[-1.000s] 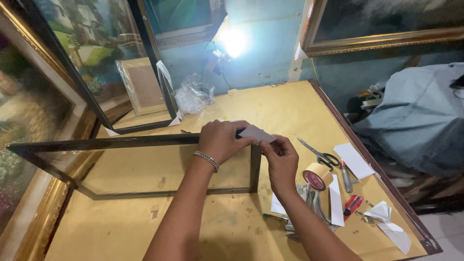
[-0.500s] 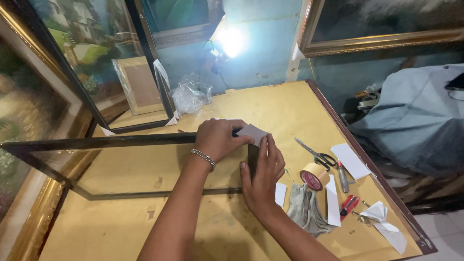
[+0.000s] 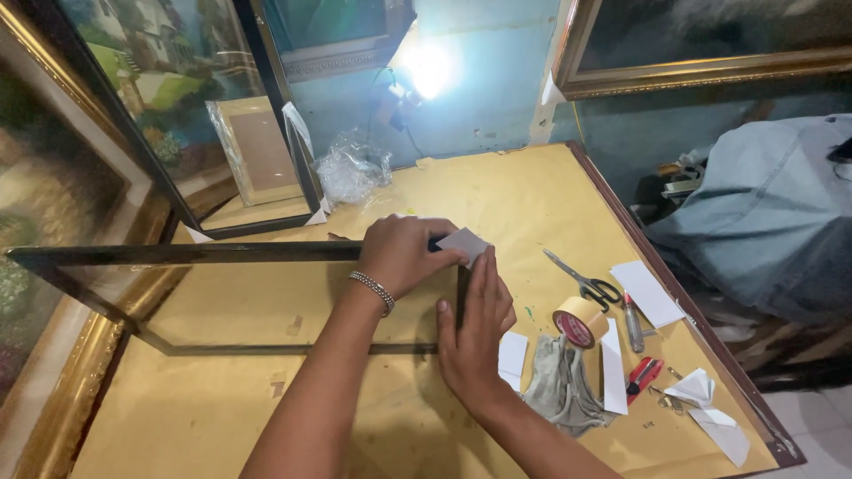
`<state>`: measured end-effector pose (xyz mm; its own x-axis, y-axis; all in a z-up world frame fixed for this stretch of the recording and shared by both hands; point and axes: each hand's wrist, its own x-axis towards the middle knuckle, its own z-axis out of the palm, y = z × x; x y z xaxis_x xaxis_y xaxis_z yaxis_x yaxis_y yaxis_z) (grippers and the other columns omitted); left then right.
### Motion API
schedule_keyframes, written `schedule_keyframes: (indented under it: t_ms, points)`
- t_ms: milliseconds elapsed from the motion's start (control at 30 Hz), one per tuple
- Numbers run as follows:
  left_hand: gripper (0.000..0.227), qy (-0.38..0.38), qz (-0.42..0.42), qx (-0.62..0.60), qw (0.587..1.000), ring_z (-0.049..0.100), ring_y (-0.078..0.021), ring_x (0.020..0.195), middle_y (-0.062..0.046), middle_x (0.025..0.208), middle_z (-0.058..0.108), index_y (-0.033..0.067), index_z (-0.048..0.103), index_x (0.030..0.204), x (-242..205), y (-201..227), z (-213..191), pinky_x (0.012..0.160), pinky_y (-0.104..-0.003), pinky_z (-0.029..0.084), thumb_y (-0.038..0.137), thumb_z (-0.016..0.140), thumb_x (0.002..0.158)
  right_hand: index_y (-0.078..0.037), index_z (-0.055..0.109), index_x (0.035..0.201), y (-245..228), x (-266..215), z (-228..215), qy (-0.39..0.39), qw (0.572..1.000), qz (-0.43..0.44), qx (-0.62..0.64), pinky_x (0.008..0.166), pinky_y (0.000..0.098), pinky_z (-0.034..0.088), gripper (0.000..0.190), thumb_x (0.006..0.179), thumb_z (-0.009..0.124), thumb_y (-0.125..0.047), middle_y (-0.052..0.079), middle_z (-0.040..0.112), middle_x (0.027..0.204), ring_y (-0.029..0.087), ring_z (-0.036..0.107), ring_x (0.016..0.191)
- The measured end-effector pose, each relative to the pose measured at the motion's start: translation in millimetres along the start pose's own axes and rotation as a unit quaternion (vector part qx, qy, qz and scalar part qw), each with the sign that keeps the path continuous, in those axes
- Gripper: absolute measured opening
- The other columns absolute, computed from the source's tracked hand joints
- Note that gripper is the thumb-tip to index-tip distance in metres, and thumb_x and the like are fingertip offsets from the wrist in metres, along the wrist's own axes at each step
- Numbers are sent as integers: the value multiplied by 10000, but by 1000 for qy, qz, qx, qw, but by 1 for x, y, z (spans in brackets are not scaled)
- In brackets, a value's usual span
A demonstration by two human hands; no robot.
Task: Cutting paper strips and using tape to attach them as protective corners on a picture frame.
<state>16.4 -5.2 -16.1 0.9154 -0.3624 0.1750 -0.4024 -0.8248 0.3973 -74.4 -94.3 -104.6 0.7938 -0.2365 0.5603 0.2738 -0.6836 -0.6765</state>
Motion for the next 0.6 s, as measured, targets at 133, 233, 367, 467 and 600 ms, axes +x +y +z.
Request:
schedule_keyframes:
  t_ms: [133, 233, 367, 467, 600]
  points:
    - [201, -10, 30, -13, 999, 631, -290, 857, 26, 809, 690, 344, 670, 879, -7, 3, -8, 790, -420, 486, 448, 629, 713, -130, 181, 1392, 17, 9, 5, 22, 1000, 16, 10, 901, 400, 162, 526, 910, 354, -249, 60, 283, 1390, 205, 320, 1165]
    - [202, -17, 25, -9, 1000, 628, -287, 872, 30, 825, 691, 352, 666, 885, -9, 7, -11, 796, -420, 484, 447, 628, 711, -175, 420, 1274, 20, 22, -3, 74, 994, 58, 49, 856, 382, 226, 382, 894, 448, -201, -58, 509, 1190, 134, 437, 1032]
    - [267, -38, 27, -22, 999, 600, -289, 949, 41, 950, 666, 343, 620, 981, -14, 15, -21, 835, -445, 459, 392, 626, 719, -155, 578, 1051, 23, 36, -8, 99, 976, 73, 180, 696, 261, 335, 294, 771, 661, -125, -44, 631, 974, 91, 500, 777]
    - [346, -92, 32, -10, 995, 548, -317, 1038, 56, 1129, 588, 359, 546, 1108, -18, 27, -32, 879, -480, 424, 355, 570, 763, -124, 498, 1047, 40, 39, -5, 55, 931, 127, 338, 702, 235, 366, 309, 779, 647, -88, 13, 623, 945, 80, 523, 774]
    - [322, -141, 12, 26, 990, 538, -307, 1061, 105, 1202, 539, 392, 539, 1127, -13, 32, -28, 891, -469, 412, 383, 485, 810, -97, 396, 1035, 44, 40, -6, 1, 884, 167, 437, 707, 200, 430, 344, 791, 638, -73, 59, 642, 881, 49, 519, 757]
